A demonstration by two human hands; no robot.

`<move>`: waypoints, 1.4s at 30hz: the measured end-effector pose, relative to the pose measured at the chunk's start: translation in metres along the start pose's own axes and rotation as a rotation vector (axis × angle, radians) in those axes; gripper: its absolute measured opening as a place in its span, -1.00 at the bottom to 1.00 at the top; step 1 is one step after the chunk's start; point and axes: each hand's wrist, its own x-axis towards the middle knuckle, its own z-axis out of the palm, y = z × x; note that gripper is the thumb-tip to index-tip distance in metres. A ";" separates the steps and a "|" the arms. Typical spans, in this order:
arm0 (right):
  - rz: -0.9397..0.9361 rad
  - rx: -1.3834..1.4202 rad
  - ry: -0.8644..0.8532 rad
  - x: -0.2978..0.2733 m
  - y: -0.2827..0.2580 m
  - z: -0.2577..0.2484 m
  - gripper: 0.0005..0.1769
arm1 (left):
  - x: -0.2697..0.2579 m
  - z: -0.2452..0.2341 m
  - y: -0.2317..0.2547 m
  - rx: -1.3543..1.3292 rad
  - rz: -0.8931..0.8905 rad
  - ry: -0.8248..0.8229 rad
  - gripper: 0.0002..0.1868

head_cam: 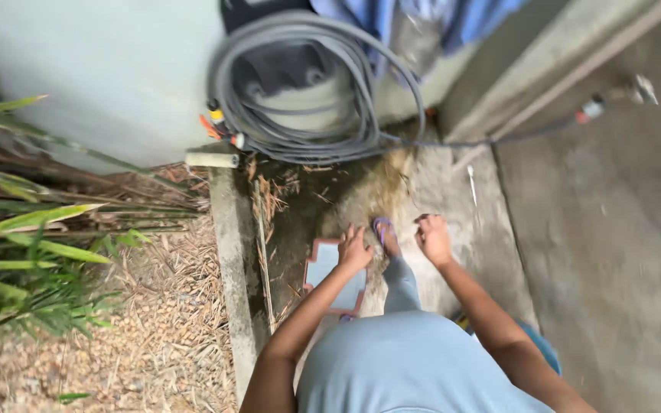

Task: The recorder sorts items from a storage container and washes the container and its lid using water and a cleaning brush.

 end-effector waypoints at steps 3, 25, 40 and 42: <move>0.225 -0.118 0.102 -0.108 0.021 -0.020 -0.69 | -0.033 0.028 0.014 0.069 0.015 -0.142 -0.18; 1.482 -0.140 -0.124 -0.711 0.178 0.018 -0.51 | -0.176 0.468 0.133 0.448 0.031 -0.742 -0.26; 1.053 0.169 -0.770 -0.668 0.221 0.079 0.04 | -0.126 0.656 0.061 0.026 0.093 -0.724 -0.05; 0.823 -0.102 -0.894 -0.674 0.206 0.106 -0.03 | -0.129 0.659 0.056 -0.015 0.013 -0.743 -0.09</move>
